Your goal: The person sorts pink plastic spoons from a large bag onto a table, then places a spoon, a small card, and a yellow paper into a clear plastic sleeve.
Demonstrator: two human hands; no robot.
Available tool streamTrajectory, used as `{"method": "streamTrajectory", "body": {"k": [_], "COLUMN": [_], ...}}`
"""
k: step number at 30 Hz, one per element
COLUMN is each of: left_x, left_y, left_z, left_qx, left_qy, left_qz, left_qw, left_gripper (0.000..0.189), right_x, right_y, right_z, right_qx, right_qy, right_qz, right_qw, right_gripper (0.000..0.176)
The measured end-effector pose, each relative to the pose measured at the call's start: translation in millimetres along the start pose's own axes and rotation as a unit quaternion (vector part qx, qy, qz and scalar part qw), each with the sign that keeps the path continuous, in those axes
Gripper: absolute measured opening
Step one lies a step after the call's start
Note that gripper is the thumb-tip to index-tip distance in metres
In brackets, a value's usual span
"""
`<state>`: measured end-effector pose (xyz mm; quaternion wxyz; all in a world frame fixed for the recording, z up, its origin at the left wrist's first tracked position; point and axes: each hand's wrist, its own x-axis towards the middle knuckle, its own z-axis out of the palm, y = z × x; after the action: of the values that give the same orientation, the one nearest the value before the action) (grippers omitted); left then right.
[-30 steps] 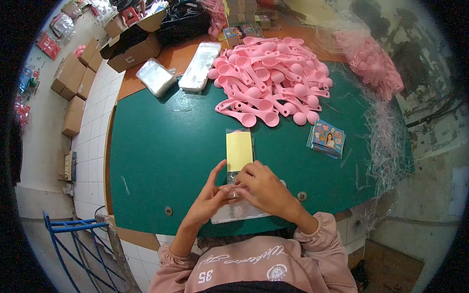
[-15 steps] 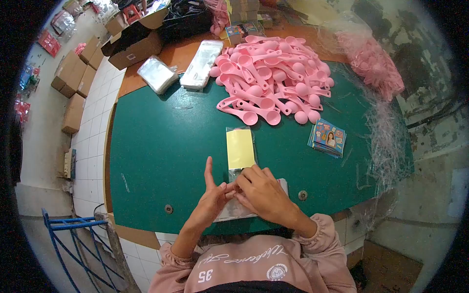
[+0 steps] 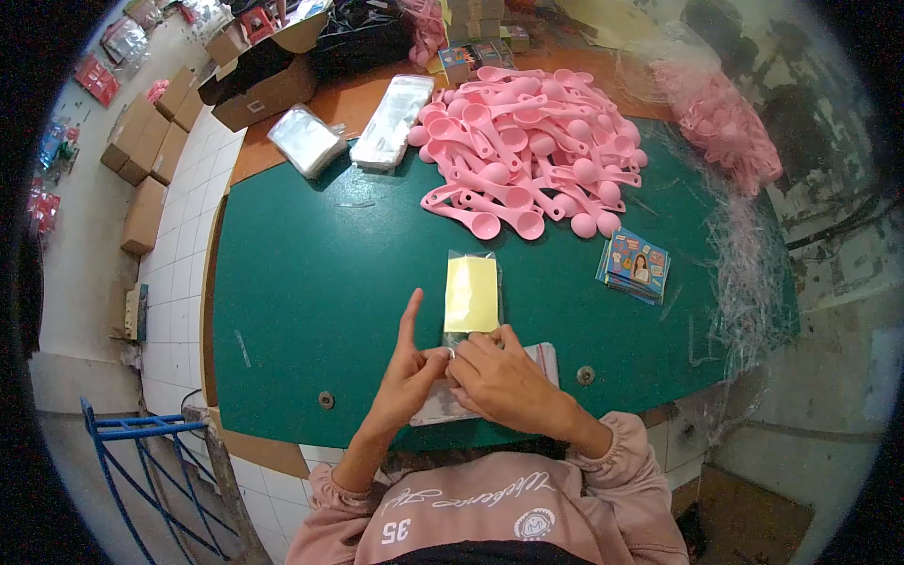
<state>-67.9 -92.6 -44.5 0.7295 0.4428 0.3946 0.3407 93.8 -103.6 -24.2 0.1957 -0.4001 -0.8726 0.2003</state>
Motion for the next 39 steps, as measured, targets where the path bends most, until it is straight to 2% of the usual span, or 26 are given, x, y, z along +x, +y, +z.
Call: {"method": "streamTrajectory", "body": {"k": [3,8,9,11,12,13,14,15,16,17,18,19,21,22,23,24,25,27,28,30,31,32,34,36,37,39], "left_x": [5,11,13,14,14,12,12,12,11,10,10,10,13,12,12,13,15,15,12,8,5,4,3,2,4,5], "left_y": [-15,-23,-24,-22,-21,-11,-12,-12,-12,-10,-5,-3,-7,-11,-14,-17,-17,-7,-2,3,4,6,13,9,5,-1], "left_z": [-3,6,7,2,-1,5,2,-3,-7,-8,-8,-7,-8,-8,-8,-9,-9,-6,-5,-8,-12,-15,-16,-15,-12,-13], "left_qx": [-0.011,0.028,0.030,0.032,0.036,-0.034,-0.033,-0.008,0.015,0.016,0.017,0.017,-0.015,-0.043,-0.043,-0.068,-0.093,-0.105,-0.118,-0.126,-0.102,-0.079,-0.051,0.207,0.216,0.240], "left_qy": [0.019,0.052,0.068,0.064,0.062,0.062,0.062,0.043,0.023,0.021,0.008,-0.003,0.011,0.025,0.025,0.020,0.015,0.015,0.017,0.024,0.000,-0.026,-0.060,-0.048,-0.017,0.000], "left_qz": [0.022,0.035,0.042,0.028,0.015,0.013,0.012,-0.010,-0.033,-0.032,-0.043,-0.055,-0.051,-0.054,-0.054,-0.065,-0.076,-0.095,-0.115,-0.131,-0.142,-0.154,-0.126,0.017,0.054,0.052], "left_qw": [1.000,0.998,0.996,0.997,0.997,0.997,0.997,0.999,0.999,0.999,0.999,0.998,0.999,0.997,0.997,0.995,0.993,0.990,0.986,0.983,0.985,0.985,0.989,0.977,0.975,0.969], "left_gripper": [0.070,0.070,0.068,0.066,0.065,0.056,0.056,0.049,0.043,0.043,0.035,0.030,0.028,0.027,0.027,0.027,0.027,0.028,0.028,0.028,0.028,0.028,0.027,0.029,0.024,0.020], "right_x": [-5,-20,-24,-31,-37,-47,-60,-79,-91,-124,-144,-143,-126,-96,-60,-46,-39,-21,-21,-17,-16,-16,-17,-18,-18,-20], "right_y": [6,26,29,34,46,63,84,113,138,177,205,199,162,130,81,56,52,25,30,38,37,37,39,40,40,42], "right_z": [-5,-38,-45,-60,-72,-86,-102,-117,-131,-134,-134,-134,-128,-118,-110,-85,-60,-21,-14,-6,-8,-8,-10,-11,-11,-8], "right_qx": [-0.032,0.164,0.162,0.289,0.317,0.346,0.356,0.333,0.303,-0.051,-0.400,-0.401,-0.392,-0.310,-0.174,0.000,-0.009,0.121,0.125,0.212,0.218,0.219,0.285,0.310,0.337,0.373], "right_qy": [0.012,-0.086,-0.086,-0.136,-0.109,-0.084,-0.030,0.016,0.113,0.140,0.149,0.149,0.168,0.188,0.157,0.149,0.090,0.092,0.093,0.101,0.107,0.108,0.083,0.084,0.082,0.082], "right_qz": [-0.039,-0.030,-0.028,0.002,-0.001,-0.003,0.058,0.167,0.284,0.371,0.407,0.405,0.480,0.408,0.335,0.243,0.123,0.164,0.164,0.151,0.153,0.153,0.158,0.176,0.190,0.212], "right_qw": [0.999,0.982,0.983,0.948,0.942,0.935,0.932,0.928,0.903,0.916,0.808,0.808,0.767,0.838,0.913,0.959,0.988,0.975,0.974,0.960,0.958,0.958,0.942,0.931,0.919,0.899], "right_gripper": [0.020,0.017,0.017,0.016,0.015,0.015,0.016,0.015,0.011,0.014,0.019,0.019,0.040,0.048,0.052,0.054,0.056,0.042,0.042,0.025,0.014,0.014,0.016,0.015,0.015,0.014]}}
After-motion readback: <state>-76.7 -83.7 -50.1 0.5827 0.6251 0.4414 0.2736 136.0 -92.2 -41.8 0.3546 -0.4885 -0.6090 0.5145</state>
